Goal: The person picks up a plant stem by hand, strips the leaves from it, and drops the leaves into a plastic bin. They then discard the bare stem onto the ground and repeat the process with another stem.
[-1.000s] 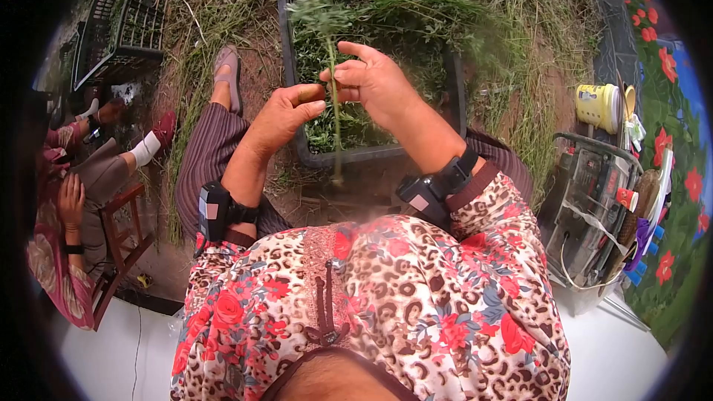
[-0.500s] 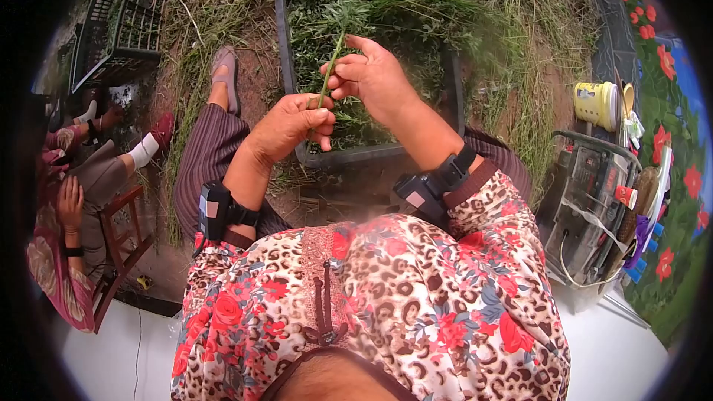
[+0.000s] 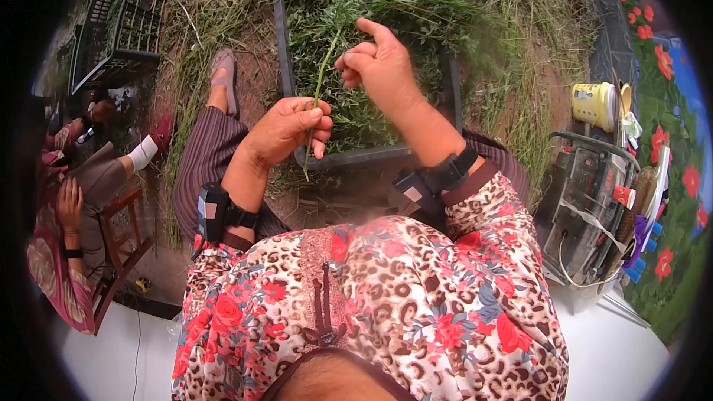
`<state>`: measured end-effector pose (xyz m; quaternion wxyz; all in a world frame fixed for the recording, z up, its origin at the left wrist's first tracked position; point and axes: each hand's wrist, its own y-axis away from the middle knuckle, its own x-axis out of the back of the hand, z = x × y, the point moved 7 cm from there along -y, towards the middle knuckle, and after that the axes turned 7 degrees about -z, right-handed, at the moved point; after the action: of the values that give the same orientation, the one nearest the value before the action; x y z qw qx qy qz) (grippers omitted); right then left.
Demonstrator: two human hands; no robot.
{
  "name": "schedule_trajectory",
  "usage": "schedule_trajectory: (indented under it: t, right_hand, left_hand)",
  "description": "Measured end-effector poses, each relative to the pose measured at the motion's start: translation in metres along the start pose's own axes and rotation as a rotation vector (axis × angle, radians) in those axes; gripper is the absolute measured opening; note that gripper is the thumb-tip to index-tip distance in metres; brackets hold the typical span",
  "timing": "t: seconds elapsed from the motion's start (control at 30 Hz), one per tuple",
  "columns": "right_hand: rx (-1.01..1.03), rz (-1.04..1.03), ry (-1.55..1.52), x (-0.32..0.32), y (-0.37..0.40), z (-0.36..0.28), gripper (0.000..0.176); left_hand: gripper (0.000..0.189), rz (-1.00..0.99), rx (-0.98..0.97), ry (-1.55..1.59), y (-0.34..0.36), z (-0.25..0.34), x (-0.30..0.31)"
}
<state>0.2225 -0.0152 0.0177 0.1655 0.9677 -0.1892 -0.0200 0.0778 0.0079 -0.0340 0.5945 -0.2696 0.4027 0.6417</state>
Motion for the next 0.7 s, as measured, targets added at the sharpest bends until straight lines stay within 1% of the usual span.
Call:
schedule_trajectory:
  t: [0.03, 0.13, 0.23, 0.33, 0.43, 0.53, 0.63, 0.7]
  right_hand:
    - [0.005, 0.024, -0.045, 0.004, -0.002, 0.002, 0.062]
    - [0.003, -0.035, -0.173, -0.003, -0.001, 0.001, 0.064]
    - [-0.010, -0.093, -0.200, -0.012, 0.002, 0.000, 0.067]
    - [0.025, -0.112, -0.173, -0.016, 0.002, -0.004, 0.067]
    - [0.042, -0.072, -0.066, -0.012, 0.003, -0.006, 0.065]
    - [0.074, -0.046, 0.163, -0.010, 0.006, -0.019, 0.060]
    - [0.202, -0.017, 0.435, -0.010, 0.008, -0.031, 0.049]
    - [0.385, 0.014, 0.608, -0.012, 0.009, -0.037, 0.035]
  left_hand:
    - [0.023, 0.005, 0.005, -0.007, 0.000, 0.000, 0.000]
    - [0.023, 0.018, 0.015, -0.028, 0.001, 0.001, 0.000]
    - [0.023, 0.024, 0.027, -0.052, 0.001, 0.000, 0.000]
    - [0.024, 0.024, 0.061, -0.110, -0.001, -0.005, 0.002]
    - [0.024, 0.021, 0.084, -0.167, 0.000, -0.006, 0.001]
    - [0.024, 0.021, 0.076, -0.161, 0.000, -0.004, -0.001]
    - [0.024, 0.018, 0.070, -0.150, 0.000, -0.003, 0.001]
    - [0.023, 0.019, 0.068, -0.152, -0.001, -0.004, 0.002]
